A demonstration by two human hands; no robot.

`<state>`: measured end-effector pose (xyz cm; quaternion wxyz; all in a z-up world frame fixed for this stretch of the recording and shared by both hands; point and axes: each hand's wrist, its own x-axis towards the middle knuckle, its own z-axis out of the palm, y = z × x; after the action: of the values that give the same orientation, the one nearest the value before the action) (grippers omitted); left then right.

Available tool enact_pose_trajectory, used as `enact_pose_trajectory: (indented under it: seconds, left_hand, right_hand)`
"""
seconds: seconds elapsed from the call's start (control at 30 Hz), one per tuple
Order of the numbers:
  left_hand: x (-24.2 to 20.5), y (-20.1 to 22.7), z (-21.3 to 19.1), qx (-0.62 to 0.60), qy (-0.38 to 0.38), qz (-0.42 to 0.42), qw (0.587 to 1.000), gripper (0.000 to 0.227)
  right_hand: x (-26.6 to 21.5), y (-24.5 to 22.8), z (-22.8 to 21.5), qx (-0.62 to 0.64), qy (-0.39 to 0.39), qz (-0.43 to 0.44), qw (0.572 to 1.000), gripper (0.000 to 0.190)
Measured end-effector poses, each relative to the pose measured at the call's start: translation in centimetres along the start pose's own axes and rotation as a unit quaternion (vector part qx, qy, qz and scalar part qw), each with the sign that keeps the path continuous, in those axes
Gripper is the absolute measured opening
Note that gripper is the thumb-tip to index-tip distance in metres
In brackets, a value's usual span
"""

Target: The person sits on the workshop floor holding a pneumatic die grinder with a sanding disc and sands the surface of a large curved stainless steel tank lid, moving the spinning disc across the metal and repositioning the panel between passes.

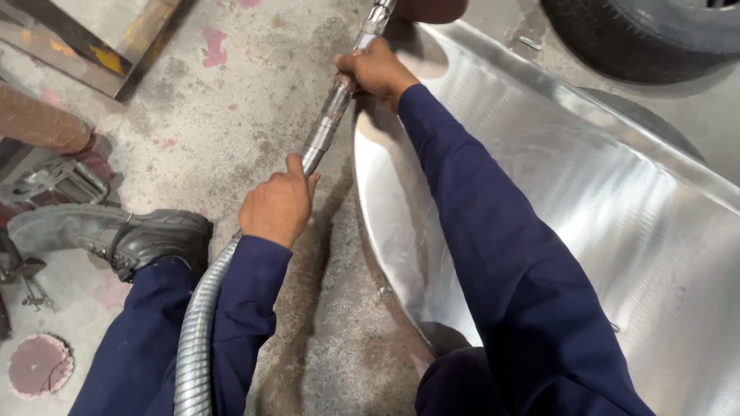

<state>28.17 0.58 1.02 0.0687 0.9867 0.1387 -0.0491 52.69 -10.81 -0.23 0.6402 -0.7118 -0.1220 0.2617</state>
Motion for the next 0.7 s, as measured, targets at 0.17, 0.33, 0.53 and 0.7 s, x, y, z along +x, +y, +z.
enact_pose_trajectory:
  seconds: [0.17,0.33,0.53,0.7]
  left_hand:
    - [-1.5,-0.3,-0.4,0.008,0.017,-0.004,1.0,0.043]
    - [-4.5,-1.0,-2.1,0.01,0.014,-0.021,1.0,0.042]
    - [-8.4,-2.5,-2.7,-0.004,-0.012,-0.026,1.0,0.042]
    - [-12.0,-3.7,-2.7,0.01,-0.008,-0.033,0.999,0.042]
  right_hand:
    - [-0.1,0.5,0.4,0.013,-0.014,0.006,1.0,0.021]
    - [-1.5,0.4,2.9,0.014,-0.051,0.018,0.998,0.024]
    - [-4.6,0.6,5.7,0.022,-0.052,0.042,0.998,0.031]
    - [-8.4,0.4,8.2,0.024,-0.047,0.076,0.996,0.05]
